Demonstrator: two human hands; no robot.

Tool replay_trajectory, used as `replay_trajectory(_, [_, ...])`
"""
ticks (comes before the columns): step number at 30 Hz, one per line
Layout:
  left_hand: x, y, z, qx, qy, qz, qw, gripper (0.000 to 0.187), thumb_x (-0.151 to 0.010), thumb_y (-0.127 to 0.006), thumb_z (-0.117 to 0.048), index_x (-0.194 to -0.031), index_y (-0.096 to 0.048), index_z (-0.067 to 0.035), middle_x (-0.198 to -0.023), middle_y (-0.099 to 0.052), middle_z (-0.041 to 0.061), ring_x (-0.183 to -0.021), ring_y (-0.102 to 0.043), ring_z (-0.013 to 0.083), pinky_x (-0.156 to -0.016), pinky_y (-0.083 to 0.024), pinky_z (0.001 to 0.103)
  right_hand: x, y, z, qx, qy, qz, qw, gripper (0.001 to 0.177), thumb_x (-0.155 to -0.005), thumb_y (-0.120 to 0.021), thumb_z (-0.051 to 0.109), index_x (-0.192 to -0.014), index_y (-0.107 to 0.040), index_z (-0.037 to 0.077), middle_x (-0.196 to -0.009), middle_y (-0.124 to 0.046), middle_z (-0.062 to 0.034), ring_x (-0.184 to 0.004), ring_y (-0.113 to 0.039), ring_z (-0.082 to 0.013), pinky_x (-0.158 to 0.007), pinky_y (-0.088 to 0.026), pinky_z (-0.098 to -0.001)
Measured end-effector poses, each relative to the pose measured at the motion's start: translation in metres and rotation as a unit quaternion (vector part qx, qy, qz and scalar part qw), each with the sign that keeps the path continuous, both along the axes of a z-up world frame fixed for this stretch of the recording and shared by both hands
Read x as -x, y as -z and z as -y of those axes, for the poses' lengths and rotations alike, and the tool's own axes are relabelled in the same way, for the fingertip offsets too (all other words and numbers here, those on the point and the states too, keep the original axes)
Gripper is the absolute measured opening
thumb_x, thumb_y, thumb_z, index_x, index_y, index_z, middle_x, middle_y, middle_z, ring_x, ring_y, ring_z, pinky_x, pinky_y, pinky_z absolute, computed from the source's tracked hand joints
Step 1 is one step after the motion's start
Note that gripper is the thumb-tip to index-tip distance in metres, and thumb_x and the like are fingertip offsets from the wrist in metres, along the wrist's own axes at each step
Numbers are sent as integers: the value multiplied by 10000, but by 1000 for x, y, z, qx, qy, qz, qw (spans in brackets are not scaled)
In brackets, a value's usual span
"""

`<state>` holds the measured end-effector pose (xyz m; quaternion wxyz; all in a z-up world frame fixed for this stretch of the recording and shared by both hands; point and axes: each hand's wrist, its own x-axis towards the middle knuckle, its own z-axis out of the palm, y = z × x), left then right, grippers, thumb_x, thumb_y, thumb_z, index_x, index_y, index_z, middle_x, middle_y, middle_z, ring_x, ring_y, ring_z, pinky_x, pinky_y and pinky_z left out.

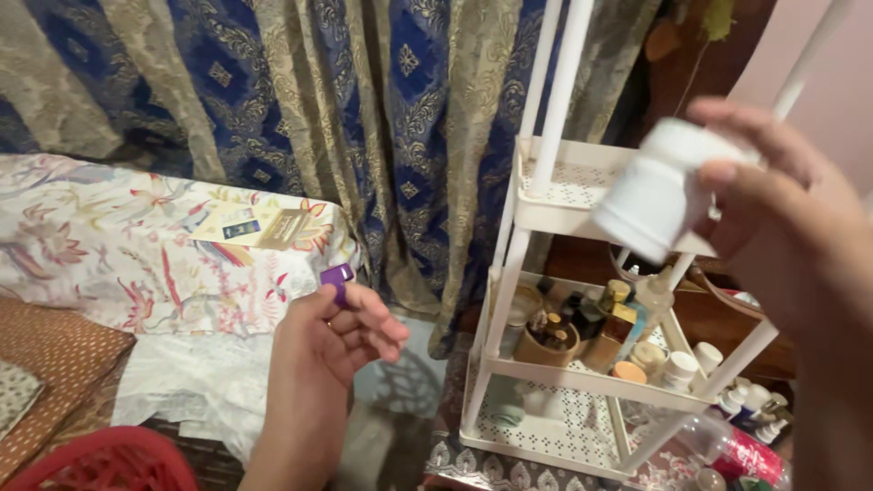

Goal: The person disassembles a white plastic three-tier shelf by removing items and detaching the shelves from the vertical supports. They then place the disassembled parts on a bed and remove the remaining contents from the top tray.

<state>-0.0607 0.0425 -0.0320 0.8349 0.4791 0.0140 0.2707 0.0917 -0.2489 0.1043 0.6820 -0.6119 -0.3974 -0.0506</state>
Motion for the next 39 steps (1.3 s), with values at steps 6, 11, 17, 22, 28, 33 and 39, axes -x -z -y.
replay_trajectory(6, [3,12,-5,0,26,-31,999,444,-1000,-377,-375,-887,-603,-10,-781,-710,179,-719,-657,261,-743,-519,398,9,46,48,38,94,-114,988,667,-898,-588,150,-1539,-452,21,-1306,-622,-212,-1126,-674,-343,-918,-561,-533])
replay_trajectory(11, [-25,25,27,3,119,-85,989,458,-998,-373,-383,-887,-600,0,-784,-705,182,-729,-658,254,-723,-517,390,23,92,126,-69,246,-63,965,599,-1010,-607,157,-1560,-410,25,-1325,-586,-150,-1159,-640,-246,-939,-546,-448])
replay_trajectory(17, [-54,34,82,-21,235,-109,966,457,-989,-382,-360,-888,-607,25,-783,-702,189,-708,-629,235,-722,-512,370,40,184,249,-64,542,-103,832,702,-965,-791,196,-1542,-418,49,-1201,-605,-88,-1011,-594,-184,-834,-508,-334])
replay_trajectory(22, [-75,41,118,-10,286,-96,953,453,-994,-393,-355,-892,-599,35,-792,-699,201,-711,-625,231,-737,-518,360,59,311,317,115,632,-97,760,545,-880,-845,220,-1324,-639,-19,-1159,-699,-136,-1010,-643,-180,-837,-516,-294])
replay_trajectory(28, [-95,58,155,-19,275,-78,958,452,-1017,-388,-329,-885,-611,41,-767,-637,116,-657,-607,223,-683,-498,378,51,410,352,254,600,-338,679,566,-769,-872,305,-1225,-730,1,-1057,-783,-136,-919,-725,-195,-834,-560,-359])
replay_trajectory(33, [-99,72,168,-2,279,-121,953,449,-1062,-380,-319,-909,-628,22,-596,-493,50,-586,-513,171,-720,-520,387,9,465,375,284,556,-374,686,613,-714,-898,325,-1203,-726,-3,-1079,-782,-129,-961,-739,-210,-858,-563,-354])
replay_trajectory(39, [-106,91,177,30,172,-176,969,669,-1108,-291,-498,-829,-609,20,-653,-583,89,-577,-523,209,-702,-516,414,-53,505,394,353,564,-289,688,643,-657,-933,362,-1148,-729,1,-1062,-775,-155,-954,-742,-245,-861,-564,-383])
